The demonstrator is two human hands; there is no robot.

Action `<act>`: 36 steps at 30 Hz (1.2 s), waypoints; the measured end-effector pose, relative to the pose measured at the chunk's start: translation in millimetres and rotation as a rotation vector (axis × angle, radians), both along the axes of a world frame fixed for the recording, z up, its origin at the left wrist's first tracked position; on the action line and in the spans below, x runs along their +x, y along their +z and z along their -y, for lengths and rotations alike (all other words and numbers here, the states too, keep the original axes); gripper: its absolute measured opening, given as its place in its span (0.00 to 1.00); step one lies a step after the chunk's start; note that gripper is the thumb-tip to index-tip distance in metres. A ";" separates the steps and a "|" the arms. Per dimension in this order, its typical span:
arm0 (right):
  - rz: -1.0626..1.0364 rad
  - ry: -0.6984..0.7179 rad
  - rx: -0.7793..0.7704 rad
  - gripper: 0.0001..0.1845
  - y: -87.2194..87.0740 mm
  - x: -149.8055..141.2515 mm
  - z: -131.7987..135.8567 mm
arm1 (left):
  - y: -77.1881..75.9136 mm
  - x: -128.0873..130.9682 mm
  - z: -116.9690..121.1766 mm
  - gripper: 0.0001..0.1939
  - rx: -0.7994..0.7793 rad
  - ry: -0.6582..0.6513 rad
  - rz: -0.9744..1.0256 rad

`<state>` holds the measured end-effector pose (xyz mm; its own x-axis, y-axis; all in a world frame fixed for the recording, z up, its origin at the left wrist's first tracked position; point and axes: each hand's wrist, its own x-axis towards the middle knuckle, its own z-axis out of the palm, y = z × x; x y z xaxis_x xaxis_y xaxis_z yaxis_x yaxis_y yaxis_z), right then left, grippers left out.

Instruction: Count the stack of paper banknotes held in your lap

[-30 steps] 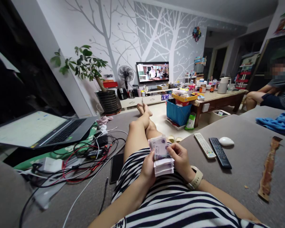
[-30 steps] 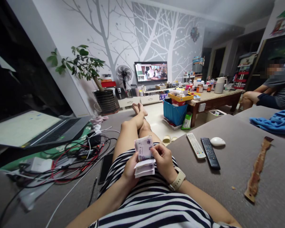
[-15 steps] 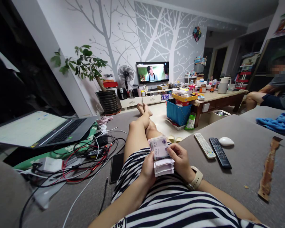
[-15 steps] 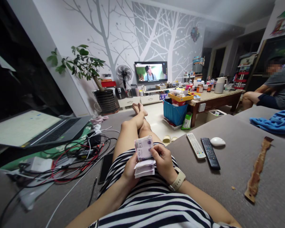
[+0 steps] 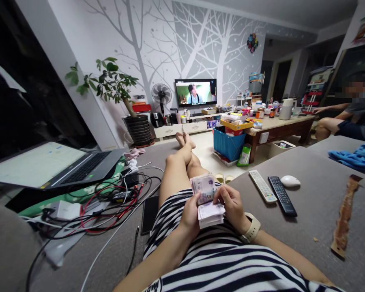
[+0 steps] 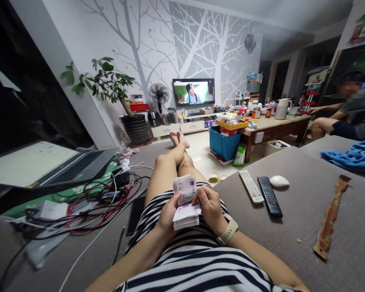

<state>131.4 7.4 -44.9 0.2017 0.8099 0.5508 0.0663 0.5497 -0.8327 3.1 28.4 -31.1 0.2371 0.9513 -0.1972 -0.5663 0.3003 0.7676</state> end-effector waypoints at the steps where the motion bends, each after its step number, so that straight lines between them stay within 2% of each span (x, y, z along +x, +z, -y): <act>1: -0.005 -0.003 -0.005 0.26 -1.1 0.5 -1.7 | 0.6 -0.1 0.5 0.14 -0.004 -0.015 0.013; 3: -0.037 -0.031 -0.031 0.25 -2.9 1.6 -6.1 | 2.7 -0.9 2.5 0.13 0.011 -0.050 0.013; 8: -0.088 -0.134 -0.089 0.22 -5.1 3.5 -15.4 | 9.8 -3.0 8.7 0.08 0.032 -0.025 -0.051; 11: -0.070 -0.120 -0.104 0.22 -6.6 4.0 -16.8 | 9.5 -2.7 8.4 0.07 0.023 -0.029 -0.055; 19: -0.049 -0.084 -0.063 0.22 -6.7 2.3 -11.6 | 3.6 1.1 1.1 0.14 -0.023 -0.007 0.044; 36: -0.013 -0.053 -0.039 0.22 -2.8 1.9 -6.0 | 2.1 0.9 1.1 0.14 0.010 -0.018 0.027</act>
<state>133.3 13.4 -47.7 0.2515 0.8187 0.5163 0.0837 0.5130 -0.8543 4.0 27.3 -29.0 0.2593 0.9487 -0.1810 -0.5817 0.3030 0.7548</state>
